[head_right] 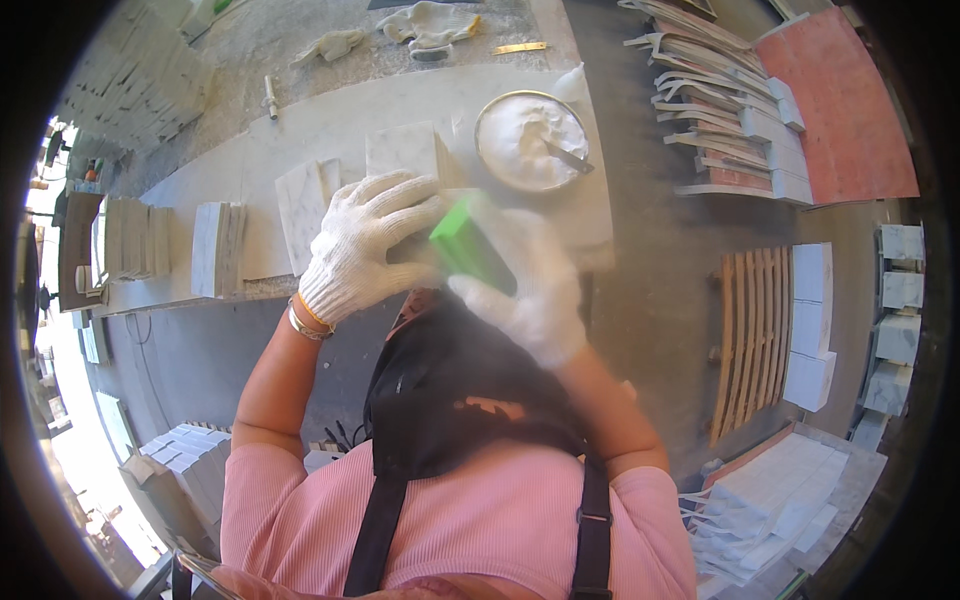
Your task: The person repeatedly scoops a white paste from a metal container with a small metal spatula and spreads it onto the edges of rectangular white tiles. They then use a green block to rub the edges of the tiles, repeating this cycle for multiple tiles on a workbench.
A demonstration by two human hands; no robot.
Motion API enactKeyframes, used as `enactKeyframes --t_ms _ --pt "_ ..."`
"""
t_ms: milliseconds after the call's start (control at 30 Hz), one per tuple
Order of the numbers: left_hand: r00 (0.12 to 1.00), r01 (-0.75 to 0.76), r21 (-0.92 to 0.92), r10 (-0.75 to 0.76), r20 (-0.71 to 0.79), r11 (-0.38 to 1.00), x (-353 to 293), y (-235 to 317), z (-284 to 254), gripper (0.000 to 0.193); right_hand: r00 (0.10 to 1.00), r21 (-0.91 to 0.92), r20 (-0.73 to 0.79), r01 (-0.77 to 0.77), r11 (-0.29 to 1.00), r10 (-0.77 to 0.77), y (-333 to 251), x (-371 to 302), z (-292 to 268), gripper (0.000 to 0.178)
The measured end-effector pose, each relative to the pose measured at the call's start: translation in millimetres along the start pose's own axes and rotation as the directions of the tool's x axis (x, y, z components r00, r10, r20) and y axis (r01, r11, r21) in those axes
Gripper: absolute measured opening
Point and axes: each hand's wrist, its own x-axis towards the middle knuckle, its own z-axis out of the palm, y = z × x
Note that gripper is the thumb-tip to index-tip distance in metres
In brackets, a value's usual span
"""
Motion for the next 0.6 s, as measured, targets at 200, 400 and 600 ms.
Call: enactKeyframes --t_ms 200,400,600 --pt "0.999 -0.037 0.030 0.038 -0.023 0.999 0.4 -1.1 -0.6 0.067 0.969 -0.029 -0.073 -0.240 0.970 0.238 23.8 21.3 2.5 0.076" --pt "1.000 -0.005 0.001 0.005 0.000 1.000 -0.4 -3.1 2.5 0.068 1.000 -0.095 0.011 -0.017 0.995 0.019 4.2 -4.0 -1.2 0.075" --pt "1.000 -0.020 0.036 0.020 -0.010 0.999 -0.5 -0.4 -0.2 0.067 0.984 -0.096 -0.101 -0.155 0.983 0.145 23.1 31.8 4.5 0.076"
